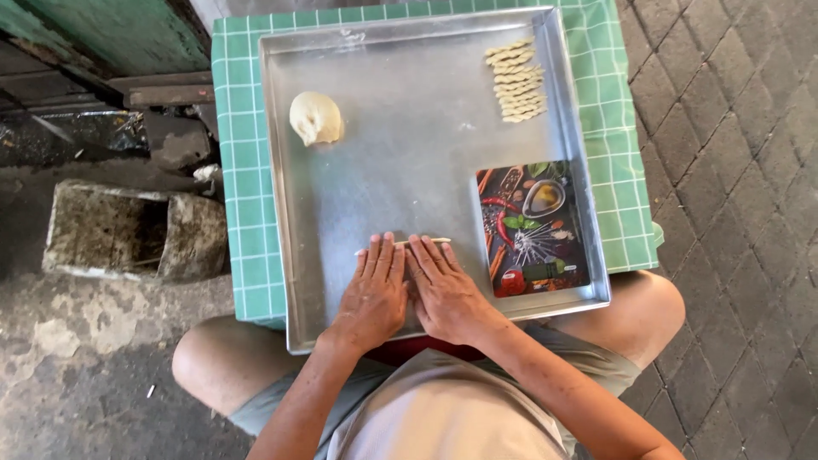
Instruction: Rolling small pieces of dough into thin strips and twisting them into a braided shape on a metal tray.
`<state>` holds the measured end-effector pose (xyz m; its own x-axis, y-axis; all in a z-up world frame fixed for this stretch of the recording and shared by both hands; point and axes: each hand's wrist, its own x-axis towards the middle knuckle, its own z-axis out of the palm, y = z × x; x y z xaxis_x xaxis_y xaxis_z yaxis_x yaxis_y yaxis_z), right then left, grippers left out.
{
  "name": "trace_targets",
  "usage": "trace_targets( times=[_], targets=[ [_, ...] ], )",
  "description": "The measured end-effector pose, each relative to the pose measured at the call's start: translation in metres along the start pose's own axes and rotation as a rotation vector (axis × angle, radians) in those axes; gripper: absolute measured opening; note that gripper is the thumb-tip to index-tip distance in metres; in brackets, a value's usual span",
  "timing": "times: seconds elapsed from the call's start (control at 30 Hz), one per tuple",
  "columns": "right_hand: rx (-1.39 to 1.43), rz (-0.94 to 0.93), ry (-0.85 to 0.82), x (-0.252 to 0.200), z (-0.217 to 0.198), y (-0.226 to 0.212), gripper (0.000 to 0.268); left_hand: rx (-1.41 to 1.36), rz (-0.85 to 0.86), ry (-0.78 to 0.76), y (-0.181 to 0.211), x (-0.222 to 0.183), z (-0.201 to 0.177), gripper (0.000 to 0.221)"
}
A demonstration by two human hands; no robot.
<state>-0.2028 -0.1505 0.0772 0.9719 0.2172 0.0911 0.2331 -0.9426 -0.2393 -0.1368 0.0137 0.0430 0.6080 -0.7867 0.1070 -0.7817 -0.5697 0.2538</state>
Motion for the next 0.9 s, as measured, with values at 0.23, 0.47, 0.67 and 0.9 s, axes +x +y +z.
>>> trace_targets(
  times=[0.23,0.47,0.67,0.9],
  targets=[
    [-0.143,-0.021,0.005,0.015,0.026,0.026,0.079,0.075,-0.013,-0.093,-0.023,0.025,0.019,0.079],
    [-0.123,0.030,-0.031,0.038,0.029,0.049,0.074,0.126,-0.082,-0.179,-0.037,0.056,-0.001,0.075],
    [-0.039,0.033,0.076,0.028,-0.007,0.045,0.071,-0.007,-0.153,-0.166,-0.035,0.037,-0.034,0.074],
    [-0.048,0.014,-0.042,0.023,0.017,0.032,0.075,0.009,-0.068,-0.132,-0.012,0.030,-0.001,0.075]
  ],
)
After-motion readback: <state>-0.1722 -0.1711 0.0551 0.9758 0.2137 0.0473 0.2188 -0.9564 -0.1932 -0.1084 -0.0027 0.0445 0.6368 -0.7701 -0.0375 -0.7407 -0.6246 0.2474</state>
